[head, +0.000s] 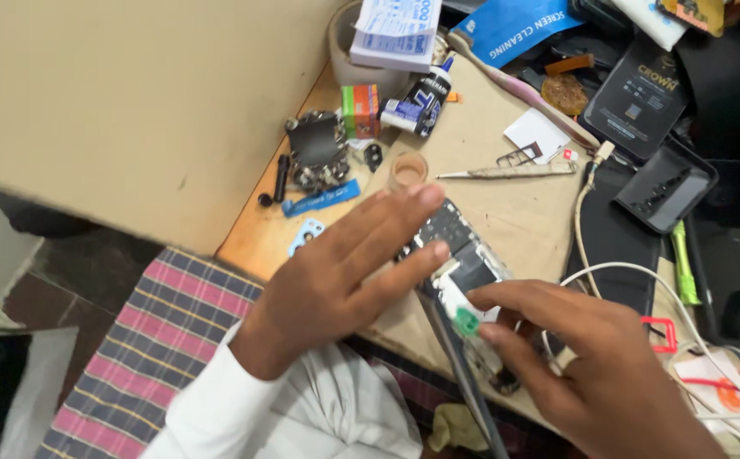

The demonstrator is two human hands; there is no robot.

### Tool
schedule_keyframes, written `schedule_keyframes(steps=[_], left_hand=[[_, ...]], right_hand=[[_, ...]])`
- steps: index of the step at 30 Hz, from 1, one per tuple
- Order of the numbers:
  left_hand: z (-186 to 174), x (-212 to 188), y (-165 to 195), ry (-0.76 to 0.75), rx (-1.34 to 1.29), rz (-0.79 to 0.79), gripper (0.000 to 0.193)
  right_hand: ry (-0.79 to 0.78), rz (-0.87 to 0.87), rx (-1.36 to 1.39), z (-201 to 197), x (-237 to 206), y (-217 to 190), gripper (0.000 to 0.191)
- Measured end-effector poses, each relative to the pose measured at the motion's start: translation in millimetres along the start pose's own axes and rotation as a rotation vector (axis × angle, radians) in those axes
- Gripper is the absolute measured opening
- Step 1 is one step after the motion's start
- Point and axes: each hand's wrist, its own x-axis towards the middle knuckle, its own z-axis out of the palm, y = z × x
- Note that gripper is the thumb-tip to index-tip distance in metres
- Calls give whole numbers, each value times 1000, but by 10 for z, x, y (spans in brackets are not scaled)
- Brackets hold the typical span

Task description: The person disassembles a smartphone at a cluttered repair bench. They pry off the back cover, lift out the battery, detach internal components, and handle the frame and small parts while working through the phone by hand.

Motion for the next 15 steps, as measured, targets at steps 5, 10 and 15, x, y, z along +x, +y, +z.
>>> schedule_keyframes(steps=[5,10,15], left_hand=[[138,7,56,43,-51,-72,41],[153,43,92,1,-84,-178,49],[128,150,98,-52,-128,-225,49]], right_hand=[[-84,186,99,172,63,276,39],[-54,187,138,253,152,252,46],[-42,-156,64,210,207,242,41]])
